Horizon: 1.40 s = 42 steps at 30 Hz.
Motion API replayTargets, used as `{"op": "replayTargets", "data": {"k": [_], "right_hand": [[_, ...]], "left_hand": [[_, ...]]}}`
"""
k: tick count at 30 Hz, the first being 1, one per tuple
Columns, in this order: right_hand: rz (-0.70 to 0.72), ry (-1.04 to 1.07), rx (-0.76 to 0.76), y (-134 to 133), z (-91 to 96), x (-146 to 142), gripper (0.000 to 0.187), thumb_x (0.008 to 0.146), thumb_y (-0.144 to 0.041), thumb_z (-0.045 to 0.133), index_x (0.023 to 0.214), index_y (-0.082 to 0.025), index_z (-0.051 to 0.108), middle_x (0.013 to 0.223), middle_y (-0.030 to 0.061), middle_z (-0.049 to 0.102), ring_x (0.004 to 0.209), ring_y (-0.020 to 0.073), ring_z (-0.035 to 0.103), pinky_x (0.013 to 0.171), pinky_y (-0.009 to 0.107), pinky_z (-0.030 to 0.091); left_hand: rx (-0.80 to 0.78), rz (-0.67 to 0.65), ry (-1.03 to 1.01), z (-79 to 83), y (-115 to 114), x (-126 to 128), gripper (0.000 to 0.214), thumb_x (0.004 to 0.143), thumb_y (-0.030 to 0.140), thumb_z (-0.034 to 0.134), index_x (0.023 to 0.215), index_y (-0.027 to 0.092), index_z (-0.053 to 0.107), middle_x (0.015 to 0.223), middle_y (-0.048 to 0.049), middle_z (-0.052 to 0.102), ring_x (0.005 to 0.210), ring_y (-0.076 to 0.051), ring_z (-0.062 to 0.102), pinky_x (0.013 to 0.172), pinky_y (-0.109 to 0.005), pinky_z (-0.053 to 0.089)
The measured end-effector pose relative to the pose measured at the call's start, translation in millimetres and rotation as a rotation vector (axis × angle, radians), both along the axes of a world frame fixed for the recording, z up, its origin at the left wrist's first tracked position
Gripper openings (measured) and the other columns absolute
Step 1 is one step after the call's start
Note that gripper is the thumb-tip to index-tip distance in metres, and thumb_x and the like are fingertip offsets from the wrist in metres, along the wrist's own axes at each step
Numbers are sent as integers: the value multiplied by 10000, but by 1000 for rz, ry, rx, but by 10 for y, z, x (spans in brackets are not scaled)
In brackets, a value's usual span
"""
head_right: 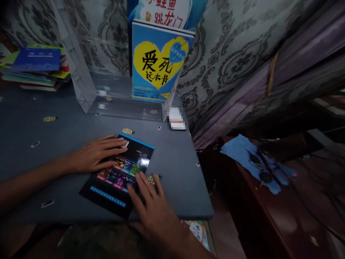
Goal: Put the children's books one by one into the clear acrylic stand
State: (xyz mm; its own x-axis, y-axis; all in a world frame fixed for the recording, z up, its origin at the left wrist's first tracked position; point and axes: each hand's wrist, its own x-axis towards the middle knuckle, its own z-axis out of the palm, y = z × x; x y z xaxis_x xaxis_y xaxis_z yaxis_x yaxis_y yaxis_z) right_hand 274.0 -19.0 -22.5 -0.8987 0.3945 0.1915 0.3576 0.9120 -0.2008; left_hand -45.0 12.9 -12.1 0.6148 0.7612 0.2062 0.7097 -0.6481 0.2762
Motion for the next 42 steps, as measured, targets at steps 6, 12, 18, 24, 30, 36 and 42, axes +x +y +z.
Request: {"op": "replayTargets", "data": {"k": [6,12,18,24,30,36,42], "right_hand": [[-64,78,38,-182,-78,-59,661,850,-289,709,1464,-204,479,1442,224,565,1359,383,505,1076,650,433],[-53,236,51,-242,6,-127,349,950,-289,591,1286,-204,633,1225,167,702,1178,320,628,982,570,535],[153,398,-46,-128,340,-186,280,1027,-218,488,1226,-102,648,1045,139,766,1048,222,694,887,347,618],[-133,667,-60,233,823,-322,221,1023,-219,499,1038,-186,716,915,91,763,845,195,726,746,317,611],[-500,1101,-644,722,890,-649,475,939,-489,633,579,-201,522,505,-63,424,410,72,404,373,199,339],[-493,1096,-1038,1080,535,-805,396,713,-518,806,884,-213,621,738,-36,592,528,88,484,359,177,382],[-574,811,-869,1369,-11,-739,305,746,-399,712,965,-204,627,664,-34,598,541,131,517,479,247,456]], "left_hand": [[14,-65,-42,21,-10,27,490,1014,457,523,1441,216,528,1512,-98,525,1430,-245,463,1229,-518,316],[47,-88,-166,34,-38,67,367,1013,386,542,1321,213,643,1417,-91,620,1344,-234,563,1197,-501,373],[-213,-51,-414,117,-18,46,331,1032,380,493,1226,229,714,1280,-67,717,1244,-225,642,1174,-460,384],[-532,30,-974,151,39,5,683,1008,674,298,1063,197,784,1170,-109,758,1243,-299,631,1159,-502,374],[-566,227,-1218,393,6,56,490,932,579,606,1222,189,672,1107,-69,751,1090,-285,682,976,-422,530],[-712,454,-1208,437,6,24,607,836,596,694,1277,194,585,1018,-54,748,834,-222,721,750,-317,586],[-566,518,-642,201,121,-156,561,884,623,533,1210,176,629,960,-61,737,913,-276,693,813,-379,563]]}}
